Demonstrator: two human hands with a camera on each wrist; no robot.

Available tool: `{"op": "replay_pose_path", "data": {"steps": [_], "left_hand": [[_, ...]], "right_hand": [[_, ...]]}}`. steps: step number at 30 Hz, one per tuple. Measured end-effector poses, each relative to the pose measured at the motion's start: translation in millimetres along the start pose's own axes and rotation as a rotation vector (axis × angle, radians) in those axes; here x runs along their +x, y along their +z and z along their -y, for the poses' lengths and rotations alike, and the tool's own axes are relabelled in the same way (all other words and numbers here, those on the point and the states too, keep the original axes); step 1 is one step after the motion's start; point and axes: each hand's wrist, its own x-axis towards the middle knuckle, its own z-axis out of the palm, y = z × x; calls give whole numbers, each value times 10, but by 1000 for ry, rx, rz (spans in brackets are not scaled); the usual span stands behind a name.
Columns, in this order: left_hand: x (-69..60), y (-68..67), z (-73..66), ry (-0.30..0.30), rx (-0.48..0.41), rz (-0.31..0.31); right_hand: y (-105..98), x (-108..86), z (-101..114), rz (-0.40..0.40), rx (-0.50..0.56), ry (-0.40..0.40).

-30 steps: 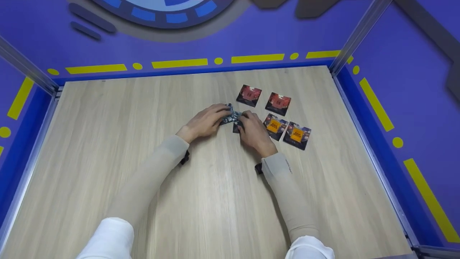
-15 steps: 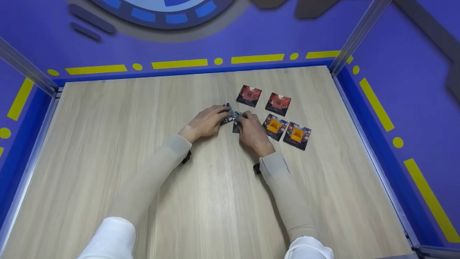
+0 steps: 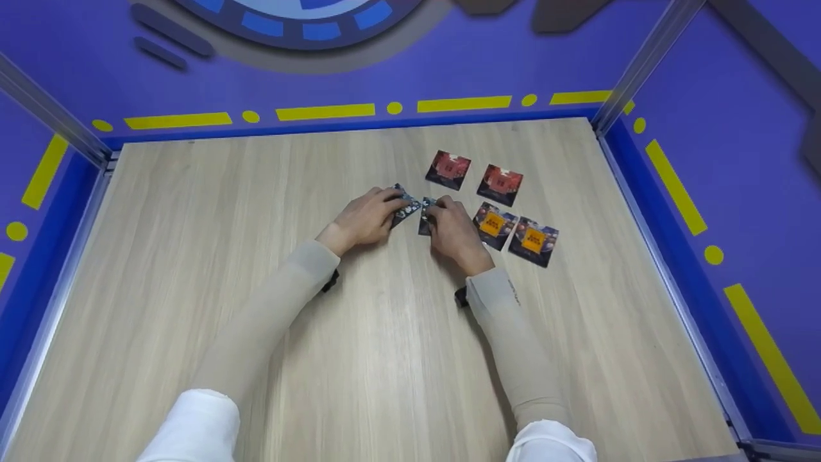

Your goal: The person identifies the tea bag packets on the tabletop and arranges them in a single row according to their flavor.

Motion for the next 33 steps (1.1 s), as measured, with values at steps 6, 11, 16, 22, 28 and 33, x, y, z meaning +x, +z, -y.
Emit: {"op": "replay_pose_path", "data": {"steps": [6, 11, 16, 22, 28, 33], "left_hand": [[-97, -12, -14, -40, 21, 3], [-202, -12, -20, -80, 29, 3], [-328, -27, 5, -118, 52, 15], [-520, -60, 38, -197, 63, 38], [-730, -83, 92, -283, 92, 45], [-899, -110, 154, -327, 95, 47]], "right_hand": [[-21, 8, -6, 31, 10, 11], [-24, -8, -3, 46, 14, 22], [-36, 2, -9, 55, 13, 27], [-63, 13, -13, 51, 7, 4], [-73, 18, -12, 56, -11, -4], [-77, 12, -3, 73, -8, 16]]}}
